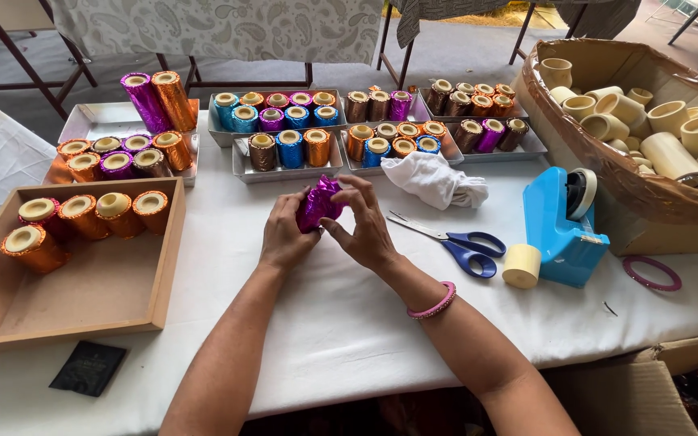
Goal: Wrapping cardboard tubes in decorative purple foil and cleaning a tube with a white cloth.
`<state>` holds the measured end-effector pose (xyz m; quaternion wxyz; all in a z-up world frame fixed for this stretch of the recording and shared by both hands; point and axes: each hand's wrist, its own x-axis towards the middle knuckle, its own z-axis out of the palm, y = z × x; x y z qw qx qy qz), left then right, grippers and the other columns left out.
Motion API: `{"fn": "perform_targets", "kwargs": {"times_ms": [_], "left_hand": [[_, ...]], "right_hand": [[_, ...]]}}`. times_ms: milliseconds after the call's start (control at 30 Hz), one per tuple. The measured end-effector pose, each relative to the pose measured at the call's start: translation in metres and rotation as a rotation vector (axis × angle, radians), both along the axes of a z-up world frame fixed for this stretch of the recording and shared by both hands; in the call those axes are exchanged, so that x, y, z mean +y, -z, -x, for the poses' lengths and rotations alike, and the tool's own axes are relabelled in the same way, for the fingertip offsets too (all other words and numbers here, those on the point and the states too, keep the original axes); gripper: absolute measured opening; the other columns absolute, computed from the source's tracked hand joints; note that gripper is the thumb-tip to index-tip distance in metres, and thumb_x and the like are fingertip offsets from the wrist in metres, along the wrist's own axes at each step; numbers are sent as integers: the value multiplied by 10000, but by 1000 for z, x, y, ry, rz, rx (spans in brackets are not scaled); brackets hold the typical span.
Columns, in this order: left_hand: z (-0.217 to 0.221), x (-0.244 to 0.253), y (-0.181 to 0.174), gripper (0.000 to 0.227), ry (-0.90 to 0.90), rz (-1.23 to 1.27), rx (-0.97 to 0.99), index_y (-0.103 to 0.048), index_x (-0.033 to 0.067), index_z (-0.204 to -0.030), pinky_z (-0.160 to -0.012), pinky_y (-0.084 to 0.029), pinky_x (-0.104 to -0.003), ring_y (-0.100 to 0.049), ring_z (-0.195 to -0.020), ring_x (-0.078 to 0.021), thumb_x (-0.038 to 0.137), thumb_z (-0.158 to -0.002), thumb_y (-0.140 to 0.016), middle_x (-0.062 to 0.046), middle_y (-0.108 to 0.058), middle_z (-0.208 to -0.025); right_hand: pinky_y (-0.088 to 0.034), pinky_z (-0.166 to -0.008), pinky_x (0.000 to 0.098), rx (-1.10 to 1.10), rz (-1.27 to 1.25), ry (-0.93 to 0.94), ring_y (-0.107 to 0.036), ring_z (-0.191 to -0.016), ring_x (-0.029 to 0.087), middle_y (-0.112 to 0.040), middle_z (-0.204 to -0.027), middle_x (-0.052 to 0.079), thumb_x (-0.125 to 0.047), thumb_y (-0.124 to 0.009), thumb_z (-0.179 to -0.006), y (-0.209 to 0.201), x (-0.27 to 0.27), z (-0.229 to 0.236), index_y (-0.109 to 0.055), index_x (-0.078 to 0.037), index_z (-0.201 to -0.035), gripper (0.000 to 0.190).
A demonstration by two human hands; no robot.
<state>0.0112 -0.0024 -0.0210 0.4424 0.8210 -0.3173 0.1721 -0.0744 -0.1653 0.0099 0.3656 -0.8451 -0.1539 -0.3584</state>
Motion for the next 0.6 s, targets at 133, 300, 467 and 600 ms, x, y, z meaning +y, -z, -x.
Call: {"fn": "perform_targets", "kwargs": {"times_ms": [133, 300, 467, 600], "left_hand": [[11, -2, -11, 710, 13, 22, -45, -576, 52, -1389, -995, -559, -410, -636, -1128, -318, 16, -719, -809, -124, -587, -1231], [4, -2, -1, 702, -27, 34, -62, -563, 101, -1378, -1029, -558, -407, -591, -1193, -297, -35, -729, -794, -114, -539, -1272], [9, 1, -5, 679, -58, -10, -72, -561, 130, -1358, -1054, -506, -457, -587, -1207, -283, -24, -741, -798, -89, -548, -1284], [10, -4, -8, 695, -87, -30, -120, -556, 117, -1379, -1035, -454, -504, -580, -1189, -305, 60, -749, -843, -96, -581, -1258]], "right_hand": [[-438, -1076, 482, -62, 155, 118, -487, -1343, 362, -428, -1482, 155, -260, -848, -850, 5, -3, -1, -529, -94, -1205, 506], [-375, -1102, 492, -39, 171, 210, -471, -1374, 367, -429, -1488, 160, -322, -859, -861, 15, -6, -9, -515, -103, -1212, 538], [-398, -1093, 483, -49, 180, 178, -488, -1348, 361, -453, -1460, 149, -282, -860, -858, 16, -2, -8, -529, -99, -1225, 527], [-497, -1101, 401, -126, 138, 107, -574, -1318, 281, -513, -1480, 84, -192, -822, -952, 36, -12, -16, -560, -151, -1186, 355]]}}
